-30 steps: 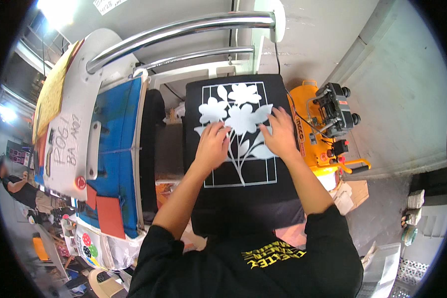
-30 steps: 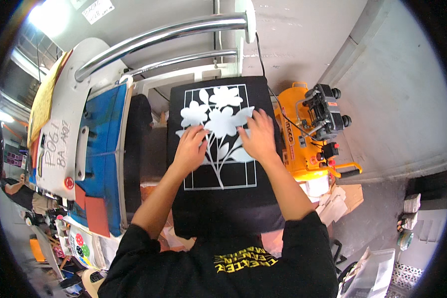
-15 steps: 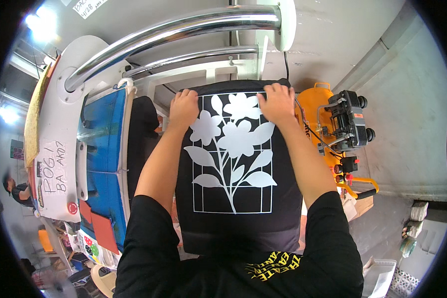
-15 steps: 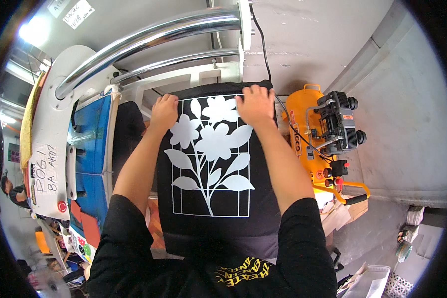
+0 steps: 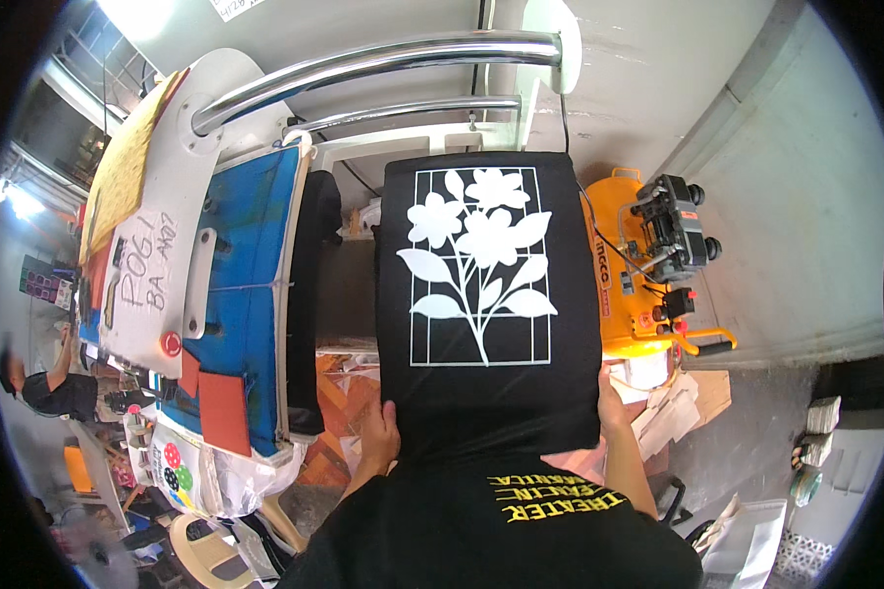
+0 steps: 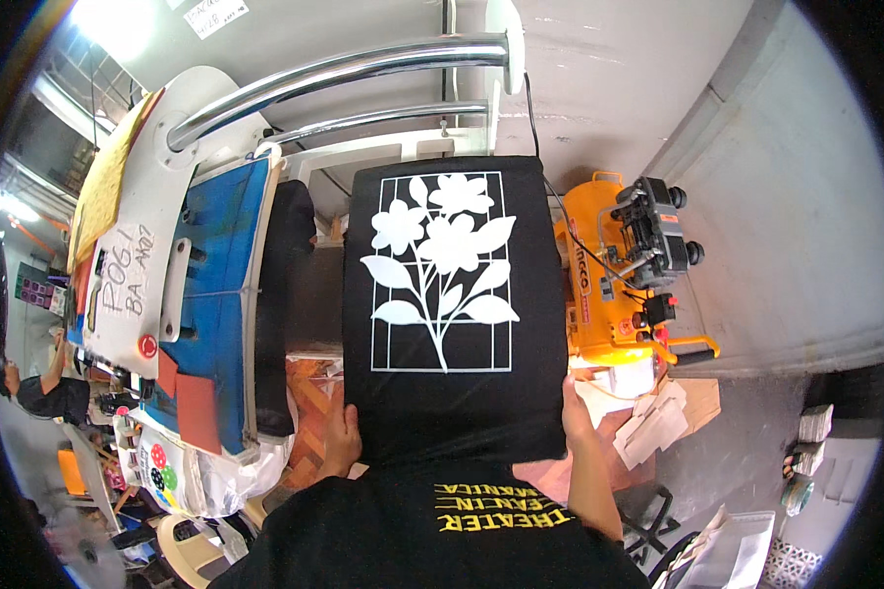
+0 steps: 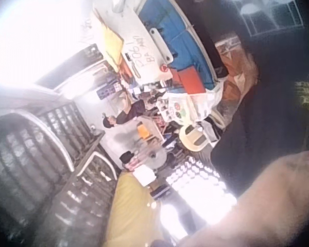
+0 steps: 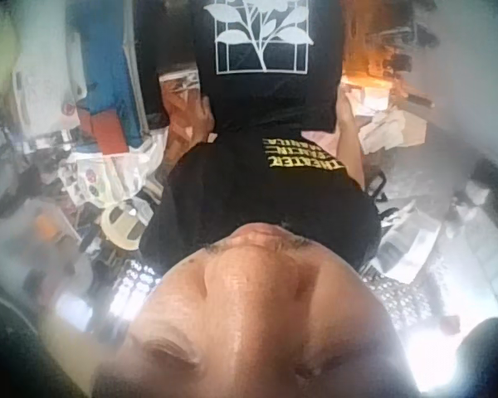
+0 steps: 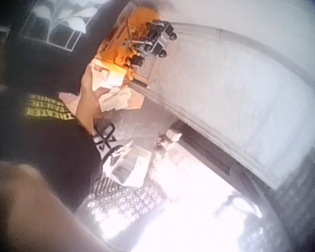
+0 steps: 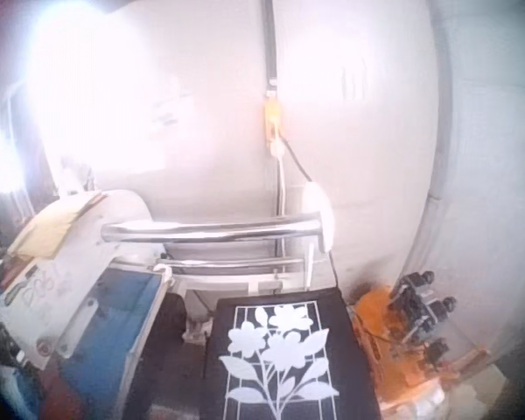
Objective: The person places shirts onto a heat press, aligns prints, cuts a transfer with scissors, and uses a tablet to check orders.
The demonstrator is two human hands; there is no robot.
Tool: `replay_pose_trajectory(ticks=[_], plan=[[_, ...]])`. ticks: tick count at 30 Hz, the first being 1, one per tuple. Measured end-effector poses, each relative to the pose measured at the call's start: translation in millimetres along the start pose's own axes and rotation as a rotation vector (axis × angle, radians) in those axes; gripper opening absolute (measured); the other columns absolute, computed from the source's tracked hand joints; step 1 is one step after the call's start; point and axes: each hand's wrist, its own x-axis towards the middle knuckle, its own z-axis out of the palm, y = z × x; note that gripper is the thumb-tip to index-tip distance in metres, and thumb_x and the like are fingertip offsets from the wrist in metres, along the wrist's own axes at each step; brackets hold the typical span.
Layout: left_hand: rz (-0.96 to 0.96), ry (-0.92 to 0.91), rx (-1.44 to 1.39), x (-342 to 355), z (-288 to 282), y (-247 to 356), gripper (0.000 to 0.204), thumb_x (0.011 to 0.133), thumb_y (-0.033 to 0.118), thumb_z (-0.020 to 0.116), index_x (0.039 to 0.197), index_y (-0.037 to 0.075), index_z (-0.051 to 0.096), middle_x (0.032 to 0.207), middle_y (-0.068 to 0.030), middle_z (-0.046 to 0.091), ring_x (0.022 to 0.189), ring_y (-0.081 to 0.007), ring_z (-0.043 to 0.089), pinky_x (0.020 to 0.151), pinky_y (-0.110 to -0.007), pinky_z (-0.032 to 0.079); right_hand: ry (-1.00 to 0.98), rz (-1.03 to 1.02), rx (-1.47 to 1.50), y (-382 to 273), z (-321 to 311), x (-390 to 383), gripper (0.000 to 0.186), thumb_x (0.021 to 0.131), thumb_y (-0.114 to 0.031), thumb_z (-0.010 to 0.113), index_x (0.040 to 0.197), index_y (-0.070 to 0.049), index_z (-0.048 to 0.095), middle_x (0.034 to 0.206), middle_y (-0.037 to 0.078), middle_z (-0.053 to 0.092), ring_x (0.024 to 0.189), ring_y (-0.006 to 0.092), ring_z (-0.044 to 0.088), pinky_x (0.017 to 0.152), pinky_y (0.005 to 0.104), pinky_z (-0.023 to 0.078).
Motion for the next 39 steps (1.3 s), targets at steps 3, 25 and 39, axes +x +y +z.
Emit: replay_pose_trajectory(ticks=[3, 25, 39], plan=[[0.044, -0.012, 0.205, -29, -10, -24, 0.029, 0.098, 0.024, 0.052, 0.11, -0.001, 0.06, 0.095, -0.0277, 0.063, 0.09, -0.0469, 0.06, 0.078, -0.053, 0.045, 0.209, -0.038, -0.226, 24, -11, -25, 0.068, 0.103, -0.05, 0.039, 0.132, 0.009, 0.053, 0.138, 0.024, 0.053, 0.13, 0.0302, 0.049, 0.109, 0.0366, 0.035], [0.548, 0.739, 0.434, 26, -288, 18, 0.02, 0.091, 0.011, 0.062, 0.108, 0.002, 0.065, 0.11, -0.0154, 0.066, 0.105, -0.0367, 0.06, 0.098, -0.047, 0.042, 0.458, -0.831, -1.413, 25, 73, -141, 0.062, 0.094, -0.039, 0.058, 0.147, -0.01, 0.042, 0.156, 0.019, 0.028, 0.144, 0.0388, 0.028, 0.117, 0.0579, 0.019], [0.028, 0.411, 0.941, 92, -330, -57, 0.061, 0.09, 0.054, 0.057, 0.112, -0.003, 0.065, 0.114, -0.0271, 0.065, 0.116, -0.046, 0.053, 0.104, -0.054, 0.036, 0.435, -0.596, -1.26, 45, 48, -121, 0.075, 0.095, -0.043, 0.055, 0.15, 0.001, 0.03, 0.16, 0.02, 0.02, 0.148, 0.0414, 0.015, 0.118, 0.056, 0.016]])
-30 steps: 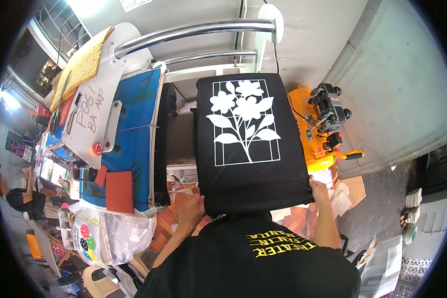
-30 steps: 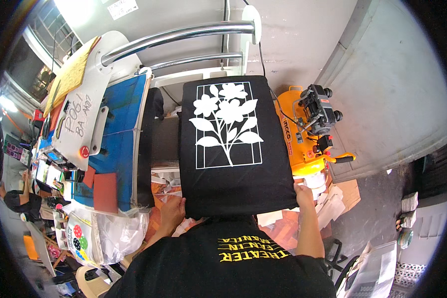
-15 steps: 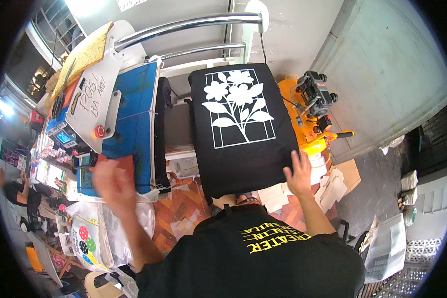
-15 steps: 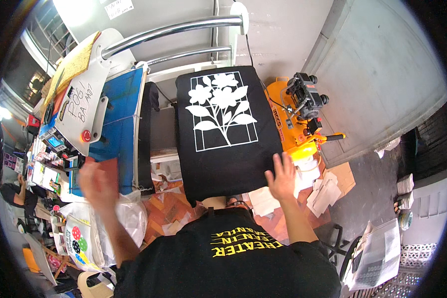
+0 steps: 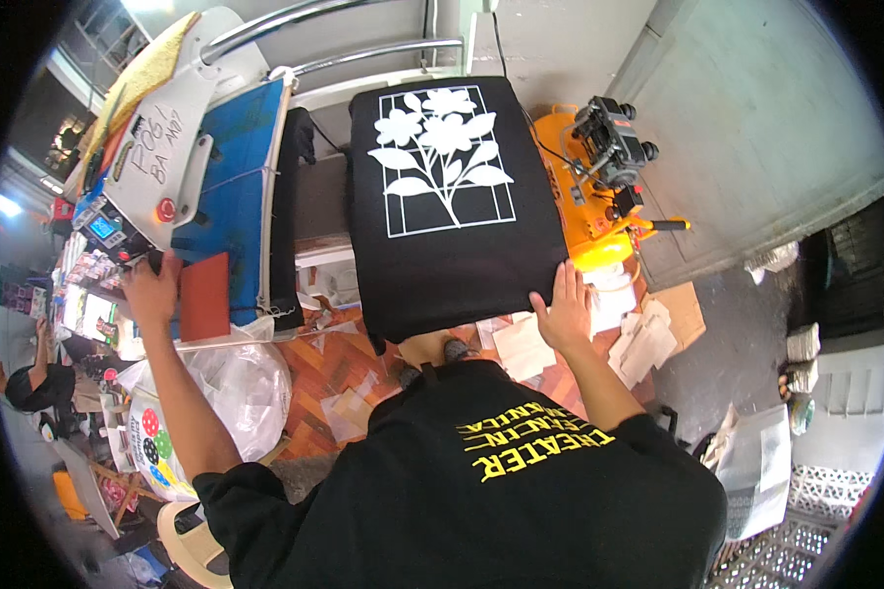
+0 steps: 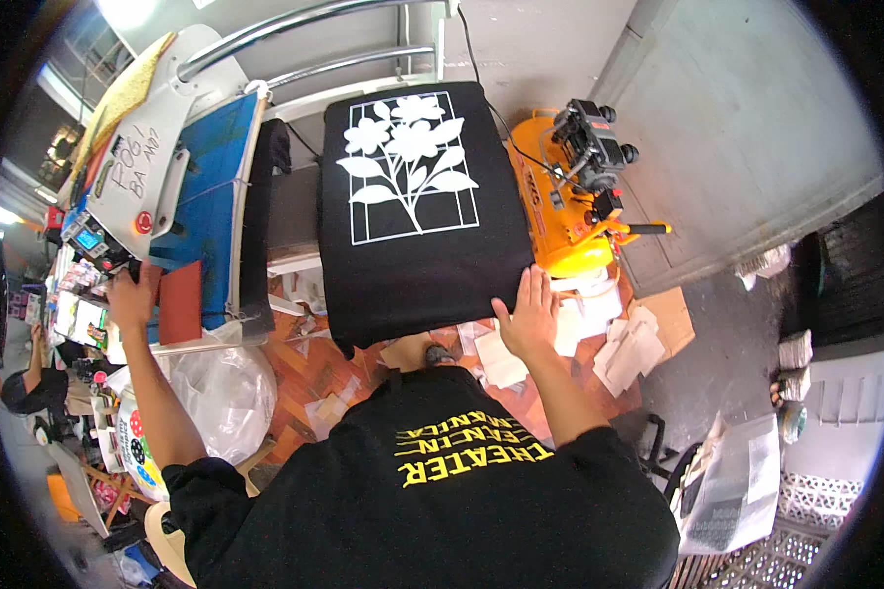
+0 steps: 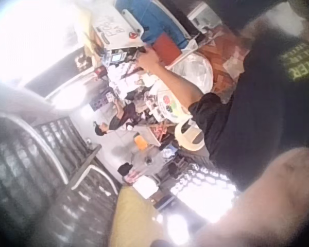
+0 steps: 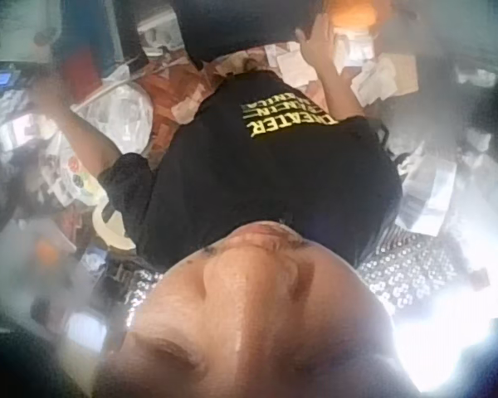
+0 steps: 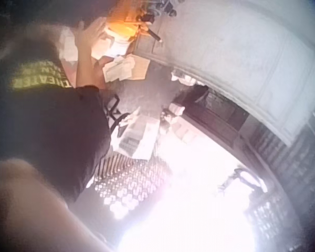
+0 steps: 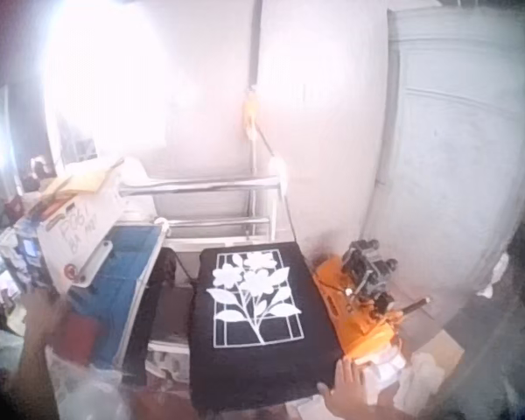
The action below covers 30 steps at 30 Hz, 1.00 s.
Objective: The person places shirts onto a heat press, aligns prints, cuts a transfer with scissors, and uses a tablet to check orders.
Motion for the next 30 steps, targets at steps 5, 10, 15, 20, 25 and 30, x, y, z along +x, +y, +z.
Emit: replay_pose_trajectory(ticks=[5, 10, 15, 20, 25, 30], plan=[[-0.158, -0.101, 0.081, -14, -25, 25, 0.065, 0.086, 0.049, 0.062, 0.127, 0.0, 0.055, 0.133, -0.0188, 0.057, 0.128, -0.0382, 0.047, 0.111, -0.059, 0.027, 0.031, -0.127, -0.053, -3, -22, -13, 0.061, 0.091, -0.032, 0.061, 0.141, 0.0, 0.045, 0.158, 0.02, 0.024, 0.145, 0.0468, 0.017, 0.117, 0.0578, 0.015], [-0.098, 0.087, -0.029, -38, -20, 57, 0.038, 0.08, 0.025, 0.056, 0.106, -0.003, 0.063, 0.106, -0.0269, 0.064, 0.101, -0.0415, 0.062, 0.09, -0.05, 0.047, -0.215, -0.825, 0.635, -96, -36, -6, 0.027, 0.084, -0.02, 0.068, 0.102, -0.001, 0.07, 0.096, 0.017, 0.071, 0.091, 0.0348, 0.069, 0.084, 0.0397, 0.054], [-0.027, -0.016, -0.018, -64, -68, 133, 0.045, 0.079, 0.028, 0.056, 0.111, -0.002, 0.063, 0.112, -0.0211, 0.062, 0.109, -0.0359, 0.057, 0.098, -0.062, 0.036, -0.248, -0.947, 0.752, -186, -86, -9, 0.017, 0.084, -0.009, 0.068, 0.098, -0.001, 0.07, 0.093, 0.016, 0.072, 0.088, 0.0303, 0.07, 0.08, 0.036, 0.054], [0.096, 0.34, -0.52, -90, -58, 96, 0.072, 0.078, 0.039, 0.07, 0.136, 0.002, 0.049, 0.126, -0.0207, 0.058, 0.123, -0.0344, 0.049, 0.104, -0.059, 0.031, -0.088, -0.974, 0.793, -261, -104, 1, 0.015, 0.085, -0.004, 0.065, 0.098, 0.002, 0.068, 0.097, 0.019, 0.069, 0.09, 0.0321, 0.068, 0.083, 0.0375, 0.052], [-0.667, 0.092, -1.13, -58, -72, -122, 0.09, 0.092, 0.031, 0.066, 0.154, -0.003, 0.01, 0.087, -0.0111, 0.071, 0.077, -0.0163, 0.062, 0.076, -0.029, 0.05, 0.39, -0.813, 0.609, -329, -108, 7, 0.064, 0.093, -0.015, 0.063, 0.148, 0.004, 0.035, 0.153, 0.025, 0.034, 0.143, 0.0383, 0.032, 0.117, 0.0448, 0.023], [-0.332, 0.194, -0.782, -141, 19, -226, 0.053, 0.089, 0.03, 0.066, 0.133, 0.003, 0.054, 0.116, -0.0183, 0.066, 0.106, -0.034, 0.063, 0.092, -0.04, 0.049, 0.798, -0.461, 0.533, -374, -57, 70, 0.083, 0.098, -0.04, 0.06, 0.153, 0.004, 0.017, 0.156, 0.03, 0.022, 0.144, 0.0402, 0.028, 0.118, 0.0467, 0.023]])
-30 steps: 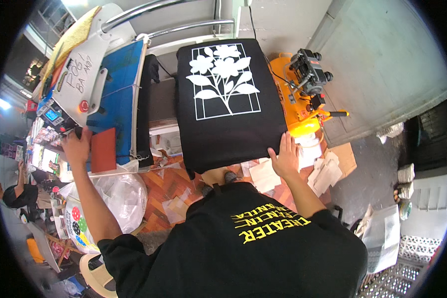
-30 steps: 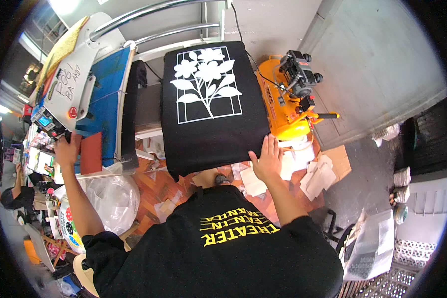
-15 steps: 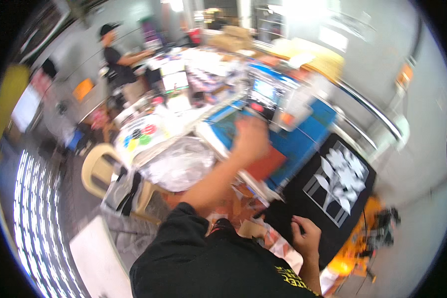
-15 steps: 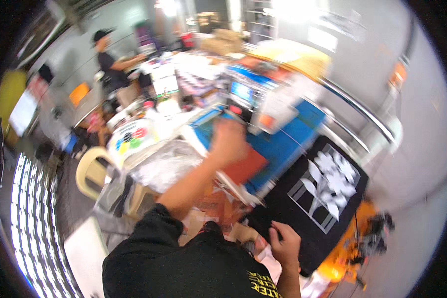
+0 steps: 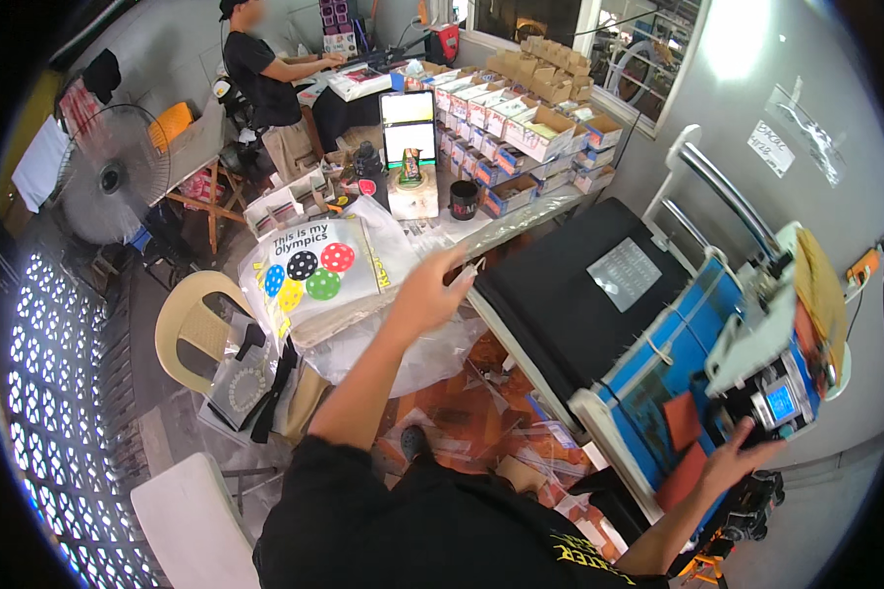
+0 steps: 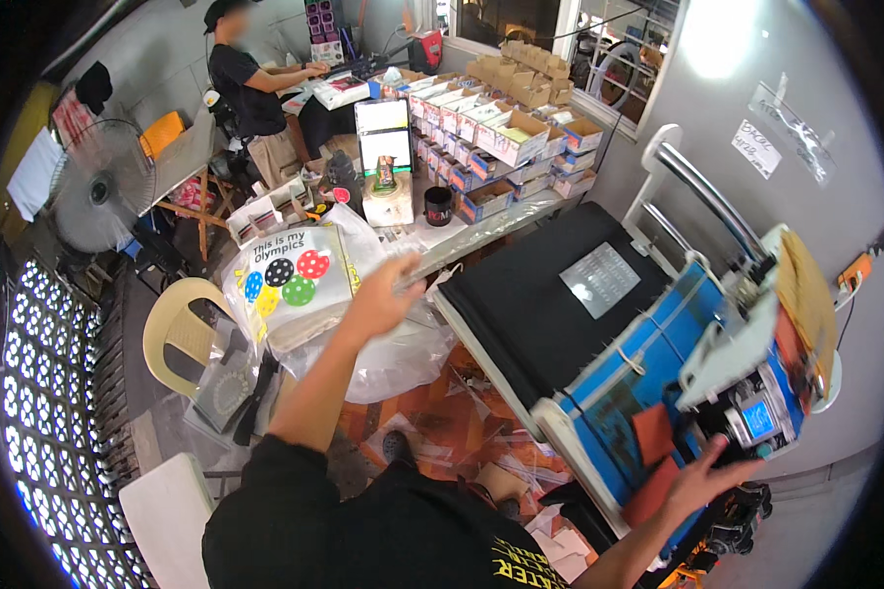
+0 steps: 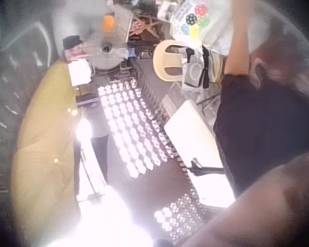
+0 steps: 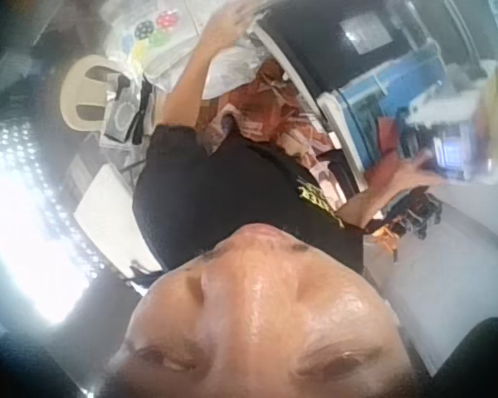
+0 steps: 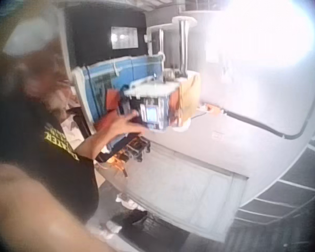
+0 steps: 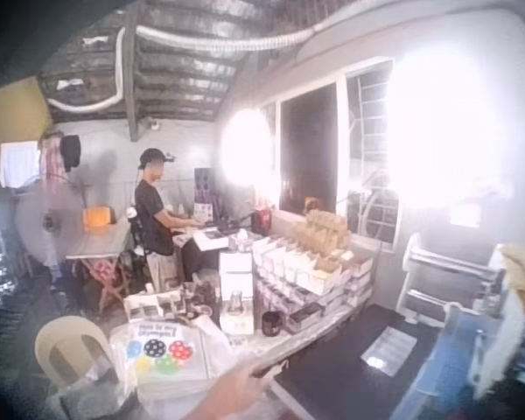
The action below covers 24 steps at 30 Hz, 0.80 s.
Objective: The person places shirts onto a heat press, aligns prints, cuts a transfer with scissors, and uses a tablet to check orders.
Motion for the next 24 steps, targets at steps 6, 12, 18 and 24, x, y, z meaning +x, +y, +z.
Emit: replay_pose_trajectory(ticks=[6, 12, 18, 24], plan=[[-0.478, -0.514, 0.12, -235, 43, -109, 0.024, 0.086, 0.021, 0.058, 0.097, 0.001, 0.065, 0.102, -0.0243, 0.064, 0.094, -0.0441, 0.062, 0.08, -0.052, 0.051, 0.186, 0.164, -0.367, 68, -38, 28, 0.089, 0.092, -0.07, 0.044, 0.154, -0.008, 0.028, 0.155, 0.024, 0.032, 0.14, 0.0405, 0.036, 0.115, 0.0498, 0.029], [-0.21, -1.019, -0.13, -294, 88, -136, 0.032, 0.085, 0.025, 0.067, 0.11, 0.005, 0.068, 0.118, -0.0195, 0.061, 0.111, -0.0378, 0.059, 0.096, -0.045, 0.048, 0.335, 0.403, -0.63, 93, -54, 46, 0.074, 0.093, -0.068, 0.046, 0.146, -0.016, 0.046, 0.145, 0.017, 0.05, 0.133, 0.0373, 0.046, 0.109, 0.048, 0.037], [-0.029, -0.59, 0.055, -70, 104, -139, 0.033, 0.085, 0.024, 0.065, 0.112, 0.006, 0.064, 0.114, -0.0183, 0.061, 0.104, -0.0385, 0.061, 0.089, -0.047, 0.051, 0.481, 0.327, -0.552, 135, -68, 50, 0.061, 0.088, -0.053, 0.065, 0.135, -0.014, 0.057, 0.129, 0.016, 0.06, 0.116, 0.0353, 0.058, 0.093, 0.0567, 0.044], [-0.057, -0.372, 0.123, 52, 89, -109, 0.041, 0.087, 0.022, 0.064, 0.124, 0.004, 0.059, 0.122, -0.0204, 0.06, 0.112, -0.0375, 0.058, 0.096, -0.044, 0.048, 0.489, 0.302, -0.507, 176, -79, 48, 0.061, 0.089, -0.048, 0.067, 0.137, -0.012, 0.054, 0.134, 0.018, 0.057, 0.12, 0.0359, 0.057, 0.099, 0.0557, 0.042]])
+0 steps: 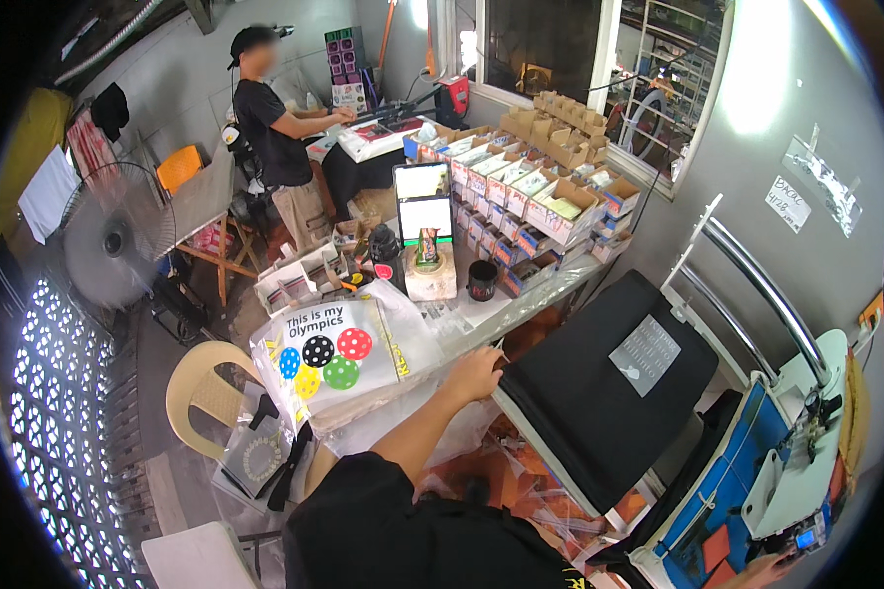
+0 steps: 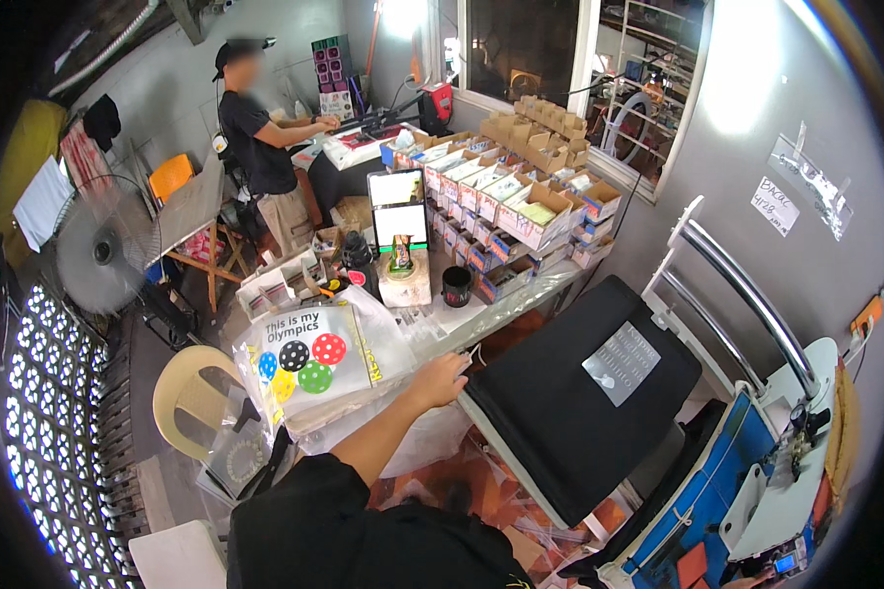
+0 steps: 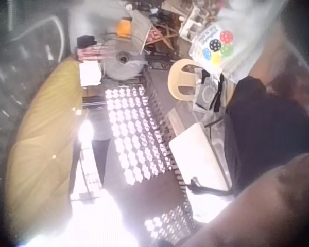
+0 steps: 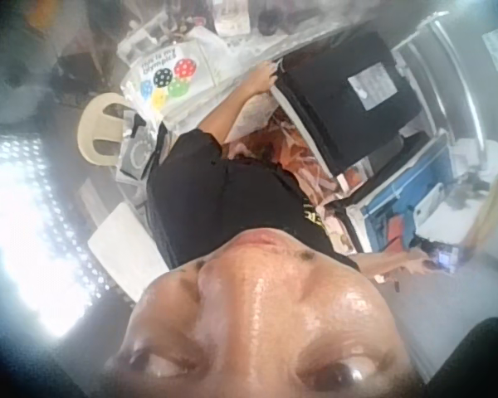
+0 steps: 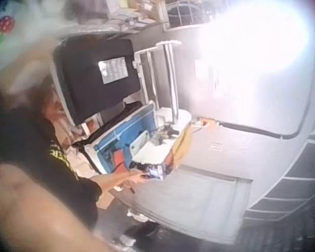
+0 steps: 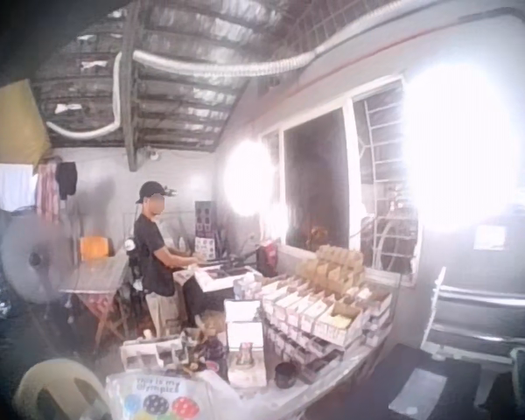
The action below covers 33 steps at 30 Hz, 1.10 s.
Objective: The person places shirts onto a heat press, aligns prints, cuts a transfer with scissors, and uses a tablet to check orders.
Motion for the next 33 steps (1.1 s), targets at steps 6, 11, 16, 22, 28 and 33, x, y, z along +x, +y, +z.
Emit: replay_pose_trajectory(ticks=[6, 11, 16, 22, 28, 33], plan=[[-0.123, -0.053, -0.354, 78, 1, 36, 0.075, 0.084, 0.017, 0.068, 0.149, 0.004, 0.034, 0.128, -0.021, 0.059, 0.109, -0.033, 0.063, 0.096, -0.043, 0.048, 0.046, -0.312, 0.088, 60, -13, 33, 0.057, 0.101, -0.039, 0.052, 0.143, -0.001, 0.045, 0.143, 0.022, 0.05, 0.13, 0.0354, 0.049, 0.109, 0.0433, 0.036], [0.03, 0.177, -0.704, 167, -3, 7, 0.049, 0.095, 0.015, 0.062, 0.138, -0.001, 0.047, 0.105, -0.0094, 0.069, 0.089, -0.0188, 0.067, 0.085, -0.031, 0.052, -0.276, 0.142, 0.389, 29, -14, 29, 0.065, 0.098, -0.036, 0.06, 0.152, -0.01, 0.036, 0.144, 0.018, 0.05, 0.115, 0.028, 0.057, 0.078, 0.04, 0.055], [-0.254, -0.255, -0.612, 148, 84, -38, 0.05, 0.101, 0.044, 0.051, 0.123, 0.001, 0.064, 0.114, -0.0135, 0.067, 0.109, -0.0215, 0.061, 0.096, -0.034, 0.044, -0.281, 0.103, 0.223, -20, -43, 17, 0.06, 0.099, -0.036, 0.059, 0.145, -0.001, 0.043, 0.143, 0.019, 0.05, 0.13, 0.0258, 0.05, 0.107, 0.0365, 0.038], [-0.887, -0.694, -1.087, 81, 79, -2, 0.067, 0.099, 0.056, 0.048, 0.139, 0.002, 0.052, 0.134, -0.0144, 0.06, 0.117, -0.0223, 0.06, 0.1, -0.038, 0.043, -0.871, -0.084, 0.308, -160, -114, -205, 0.022, 0.099, -0.011, 0.053, 0.115, -0.002, 0.065, 0.113, 0.015, 0.066, 0.106, 0.027, 0.063, 0.093, 0.0341, 0.049], [-0.466, -0.537, -0.157, 91, 44, 11, 0.041, 0.091, 0.034, 0.068, 0.107, -0.004, 0.07, 0.097, -0.0148, 0.073, 0.088, -0.022, 0.069, 0.077, -0.036, 0.053, -1.544, 0.893, 0.409, -133, -72, -360, 0.06, 0.098, -0.051, 0.054, 0.129, 0.001, 0.058, 0.12, 0.022, 0.063, 0.113, 0.0232, 0.057, 0.099, 0.035, 0.041], [-0.433, -0.374, -0.33, 74, 26, -11, 0.027, 0.089, 0.028, 0.072, 0.097, 0.002, 0.069, 0.094, -0.0088, 0.073, 0.082, -0.0228, 0.069, 0.07, -0.035, 0.054, -1.52, 0.23, 0.229, -153, -63, -300, 0.038, 0.087, -0.031, 0.075, 0.067, 0.0, 0.067, 0.064, 0.009, 0.063, 0.062, 0.0142, 0.056, 0.065, 0.0341, 0.046]])
